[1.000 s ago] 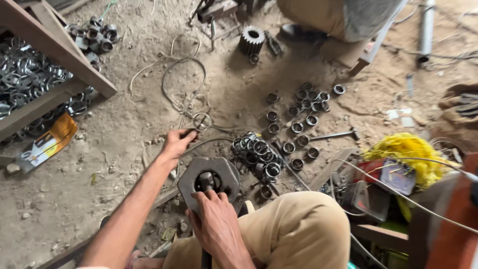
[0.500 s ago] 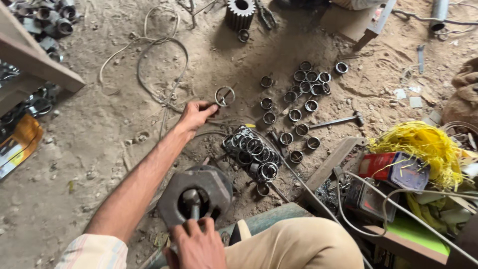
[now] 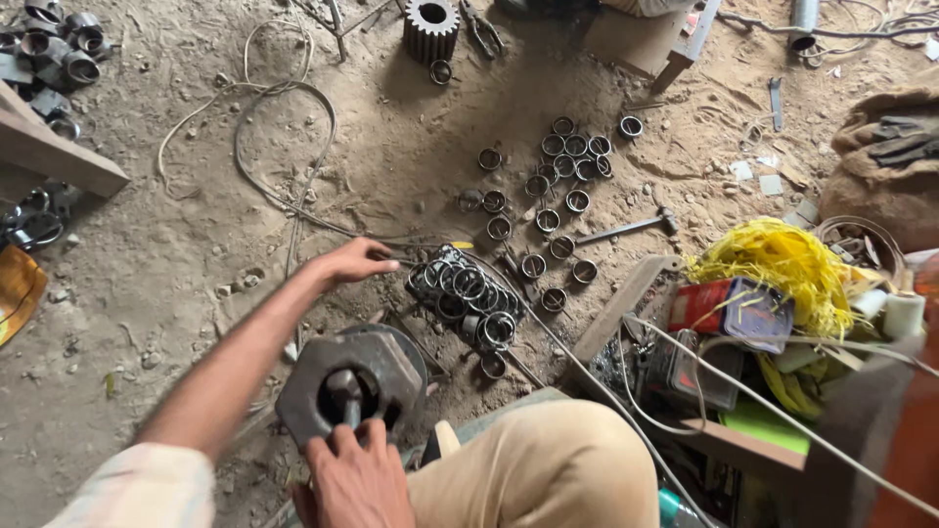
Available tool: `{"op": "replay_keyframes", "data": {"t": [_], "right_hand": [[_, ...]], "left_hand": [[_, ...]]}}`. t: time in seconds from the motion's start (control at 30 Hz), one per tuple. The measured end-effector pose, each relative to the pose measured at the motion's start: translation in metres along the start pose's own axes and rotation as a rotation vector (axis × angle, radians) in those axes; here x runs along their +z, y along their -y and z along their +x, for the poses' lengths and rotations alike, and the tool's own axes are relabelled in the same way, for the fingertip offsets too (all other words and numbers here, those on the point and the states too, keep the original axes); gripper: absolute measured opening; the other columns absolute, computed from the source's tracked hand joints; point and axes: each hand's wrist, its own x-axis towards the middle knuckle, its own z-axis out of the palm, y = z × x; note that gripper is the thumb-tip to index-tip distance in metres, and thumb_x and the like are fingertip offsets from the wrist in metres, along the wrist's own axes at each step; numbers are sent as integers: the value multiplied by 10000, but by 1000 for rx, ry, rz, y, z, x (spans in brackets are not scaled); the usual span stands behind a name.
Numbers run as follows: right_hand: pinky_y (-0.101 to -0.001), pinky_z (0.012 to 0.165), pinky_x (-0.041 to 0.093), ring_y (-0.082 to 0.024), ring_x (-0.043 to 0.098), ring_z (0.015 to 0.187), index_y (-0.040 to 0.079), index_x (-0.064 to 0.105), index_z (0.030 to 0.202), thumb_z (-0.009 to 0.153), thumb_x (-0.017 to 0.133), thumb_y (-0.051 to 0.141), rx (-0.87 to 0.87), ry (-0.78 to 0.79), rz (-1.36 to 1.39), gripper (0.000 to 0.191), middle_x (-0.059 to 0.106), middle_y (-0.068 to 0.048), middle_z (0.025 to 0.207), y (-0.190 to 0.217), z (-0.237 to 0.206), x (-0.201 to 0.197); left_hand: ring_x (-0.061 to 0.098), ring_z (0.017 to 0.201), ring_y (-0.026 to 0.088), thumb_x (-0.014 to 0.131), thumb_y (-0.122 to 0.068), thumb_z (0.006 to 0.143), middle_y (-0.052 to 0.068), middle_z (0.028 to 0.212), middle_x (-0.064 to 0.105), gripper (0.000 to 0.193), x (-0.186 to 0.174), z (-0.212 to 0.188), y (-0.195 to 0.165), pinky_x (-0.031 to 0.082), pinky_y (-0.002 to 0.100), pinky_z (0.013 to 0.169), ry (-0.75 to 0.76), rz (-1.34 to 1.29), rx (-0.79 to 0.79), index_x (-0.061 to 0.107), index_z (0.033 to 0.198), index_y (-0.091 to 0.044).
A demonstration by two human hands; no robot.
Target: The person sits on the ground and uses a hammer to strike a metal ring placed on a metal stand. They repeatedly adjust the ring's position and strike it to shape it, occasionally inspecting the result.
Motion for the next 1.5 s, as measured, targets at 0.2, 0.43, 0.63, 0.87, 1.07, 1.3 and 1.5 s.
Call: {"op": "replay_keyframes", "data": {"t": [0.2, 0.43, 0.63, 0.87, 1.07, 1.3, 1.5], "right_hand": [[-539, 811, 492, -449, 556, 1038, 52, 677, 1143, 840, 785, 236, -69, -163, -26, 371, 625, -213, 1127, 39, -22, -50], [-513, 824, 506, -441, 607, 941, 23, 676, 1176, 884, 743, 279, -148, -302, -7, 394, 648, -231, 1121, 51, -31, -55], [-522, 854, 521, -450, 637, 979, 33, 695, 1154, 886, 722, 302, -161, -279, -86, 380, 656, -250, 1117, 50, -24, -43], [-501, 824, 509, -402, 646, 924, 82, 677, 1107, 947, 716, 232, -421, -397, -250, 224, 674, -194, 1011, 40, -26, -27], [-474, 815, 523, -396, 649, 954, 87, 661, 1129, 957, 693, 239, -490, -354, -138, 232, 672, -186, 1024, 36, -28, -26], [-483, 797, 520, -395, 662, 920, 103, 710, 1104, 916, 693, 278, -317, -279, -144, 258, 691, -180, 968, 49, -19, -27], [-471, 823, 503, -389, 663, 940, 77, 711, 1084, 922, 684, 278, -380, -265, -153, 260, 713, -170, 1000, 53, -24, -33]], "left_hand": [[675, 1173, 219, 676, -351, 953, 129, 1273, 752, 449, -12, -143, 36, 523, 377, 1011, -416, -105, 308, 698, 1300, -67], [676, 1106, 171, 633, -269, 968, 79, 1249, 734, 439, 87, -321, 77, 539, 317, 939, -625, -385, 313, 616, 1364, -80], [660, 1231, 251, 698, -233, 970, 150, 1309, 697, 470, 109, -391, 2, 505, 370, 1052, -1058, -332, 477, 601, 1375, -14], [574, 1458, 258, 674, -288, 1007, 121, 1598, 551, 650, 135, -492, -159, 507, 442, 1238, -654, -546, 1261, 433, 1592, -139], [575, 1450, 250, 674, -303, 1009, 116, 1591, 556, 647, 135, -489, -253, 508, 436, 1229, -483, -528, 1461, 435, 1588, -141], [576, 1441, 241, 675, -321, 1011, 110, 1582, 561, 644, 113, -463, -240, 510, 428, 1219, -457, -520, 1464, 437, 1583, -143], [578, 1433, 233, 675, -337, 1013, 105, 1575, 565, 642, 109, -458, -236, 512, 421, 1209, -473, -513, 1442, 438, 1578, -145]]}}
